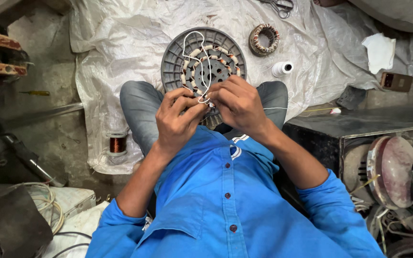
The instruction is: The person sits cross-legged on the floor and winds white thread around the copper coils of a motor stator resting on their lap. They repeatedly pull thread from a spool, wrap it around individual coil sections, and tie it off to secure the windings.
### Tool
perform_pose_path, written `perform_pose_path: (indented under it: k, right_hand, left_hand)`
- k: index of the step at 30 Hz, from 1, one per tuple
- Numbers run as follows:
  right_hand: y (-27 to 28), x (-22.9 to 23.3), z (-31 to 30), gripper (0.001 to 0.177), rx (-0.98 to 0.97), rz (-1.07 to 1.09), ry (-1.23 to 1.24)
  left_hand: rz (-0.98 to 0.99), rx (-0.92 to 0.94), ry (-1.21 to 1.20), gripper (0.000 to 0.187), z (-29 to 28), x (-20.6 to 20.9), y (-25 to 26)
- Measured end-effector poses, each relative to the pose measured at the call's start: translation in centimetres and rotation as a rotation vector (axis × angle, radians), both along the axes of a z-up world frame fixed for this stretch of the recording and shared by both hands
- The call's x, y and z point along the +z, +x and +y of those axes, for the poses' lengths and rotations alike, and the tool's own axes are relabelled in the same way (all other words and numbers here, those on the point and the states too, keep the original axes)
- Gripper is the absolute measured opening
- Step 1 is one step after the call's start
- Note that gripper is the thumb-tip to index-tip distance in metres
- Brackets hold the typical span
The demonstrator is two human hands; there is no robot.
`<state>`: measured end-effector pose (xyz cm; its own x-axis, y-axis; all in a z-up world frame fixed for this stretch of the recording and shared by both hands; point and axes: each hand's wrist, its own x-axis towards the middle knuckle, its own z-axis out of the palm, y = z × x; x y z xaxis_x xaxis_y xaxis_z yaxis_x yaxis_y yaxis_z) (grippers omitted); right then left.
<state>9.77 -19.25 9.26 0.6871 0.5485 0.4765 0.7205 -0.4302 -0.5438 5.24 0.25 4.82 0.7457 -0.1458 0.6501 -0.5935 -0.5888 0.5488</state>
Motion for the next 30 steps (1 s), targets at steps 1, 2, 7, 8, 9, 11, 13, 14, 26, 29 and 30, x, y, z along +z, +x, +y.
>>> perform_pose_path:
  k: [1, 2, 7, 8, 9, 11, 13, 14, 26, 29, 30]
  right_hand:
    - [0.0, 0.0, -0.1, 0.021, -0.012, -0.002, -0.001]
    - [-0.1, 0.0, -0.1, 0.021, -0.020, 0.002, -0.001]
    - [-0.1, 0.3, -0.2, 0.020, -0.050, 0.003, -0.001]
    - [-0.2, 0.3, -0.3, 0.020, -0.059, -0.001, -0.005]
    - [-0.2, 0.3, -0.4, 0.020, -0.067, -0.005, -0.009]
    - [-0.5, 0.2, -0.7, 0.019, -0.137, -0.070, -0.030]
    - [-1.3, 0.1, -1.2, 0.018, -0.252, -0.083, -0.012]
    - [-1.8, -0.1, -1.5, 0.017, -0.329, -0.068, 0.017]
    - [-6.9, -3.8, -3.6, 0.008, -0.066, 0.346, 0.062]
    - [-8.5, 0.2, -5.7, 0.007, 0.611, 0.468, 0.154]
    - [-8.8, 1.6, -6.4, 0.011, 0.900, 0.475, 0.115]
  left_hand:
    - [-0.019, 0.005, 0.035, 0.020, 0.0, -0.1, 0.1]
    - [-0.032, 0.013, 0.070, 0.022, 0.1, -0.1, -0.1]
    - [-0.026, -0.039, 0.087, 0.024, 0.3, -0.1, 0.1]
    - [-0.021, -0.056, 0.094, 0.025, 0.4, -0.1, 0.1]
    - [-0.011, -0.061, 0.094, 0.025, 0.4, -0.1, 0.1]
    - [0.006, -0.070, 0.093, 0.027, 0.3, 0.0, 0.2]
    - [0.031, -0.082, 0.111, 0.028, 0.4, 0.2, 0.3]
    - [0.041, -0.085, 0.120, 0.028, 0.4, 0.3, 0.4]
    - [0.086, -0.070, 0.124, 0.027, 0.3, 0.5, 0.4]
    - [0.072, -0.055, 0.142, 0.027, 0.1, 0.4, 0.4]
    - [0.075, -0.055, 0.145, 0.027, 0.0, 0.3, 0.3]
